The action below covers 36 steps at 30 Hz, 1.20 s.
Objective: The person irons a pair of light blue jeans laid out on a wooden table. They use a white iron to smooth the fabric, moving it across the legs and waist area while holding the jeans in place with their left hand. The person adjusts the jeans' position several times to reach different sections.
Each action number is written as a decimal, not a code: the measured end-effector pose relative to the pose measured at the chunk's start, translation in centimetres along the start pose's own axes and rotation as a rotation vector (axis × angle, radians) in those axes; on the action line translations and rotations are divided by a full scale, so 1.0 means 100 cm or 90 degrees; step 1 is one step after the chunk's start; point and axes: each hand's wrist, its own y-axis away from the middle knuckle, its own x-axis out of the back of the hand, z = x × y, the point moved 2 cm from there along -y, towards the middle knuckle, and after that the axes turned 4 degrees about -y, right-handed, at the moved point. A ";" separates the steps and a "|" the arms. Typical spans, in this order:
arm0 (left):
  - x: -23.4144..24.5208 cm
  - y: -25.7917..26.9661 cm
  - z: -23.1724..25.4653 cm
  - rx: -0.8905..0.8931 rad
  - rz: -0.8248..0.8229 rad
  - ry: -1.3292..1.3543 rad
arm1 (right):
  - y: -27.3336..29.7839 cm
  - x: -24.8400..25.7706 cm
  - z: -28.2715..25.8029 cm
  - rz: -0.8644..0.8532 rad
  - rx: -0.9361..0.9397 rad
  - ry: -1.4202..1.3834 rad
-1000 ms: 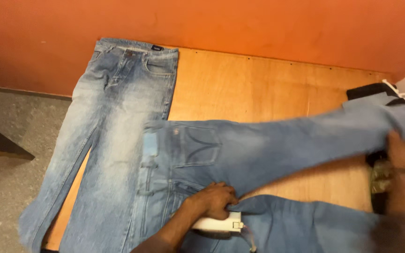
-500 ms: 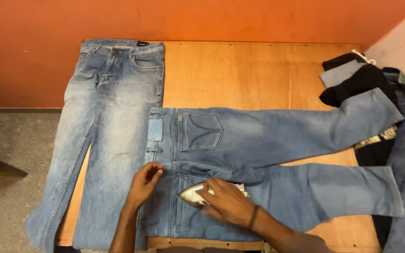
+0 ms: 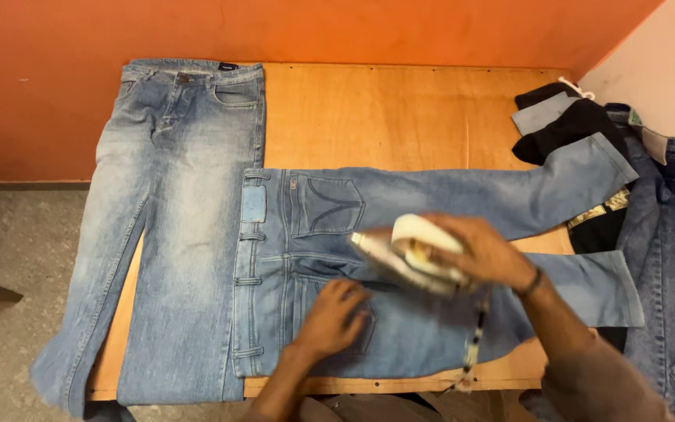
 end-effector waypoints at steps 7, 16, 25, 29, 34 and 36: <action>-0.067 -0.073 0.002 -0.068 0.003 -0.322 | -0.086 -0.020 0.073 0.019 0.175 0.256; -0.028 -0.005 0.021 -0.049 -0.122 0.060 | -0.085 -0.004 0.097 -0.148 -0.073 0.150; -0.010 0.132 -0.004 -0.063 -0.140 -0.131 | -0.130 0.014 0.107 0.046 -0.104 0.239; -0.035 0.166 -0.042 -0.117 -0.174 -0.139 | -0.127 -0.001 0.106 -0.001 -0.032 0.237; 0.006 0.170 -0.039 -0.043 -0.170 -0.118 | -0.094 -0.013 0.089 -0.214 -0.028 0.183; 0.027 0.171 -0.032 0.015 -0.190 -0.119 | -0.079 -0.021 0.077 -0.277 -0.046 0.213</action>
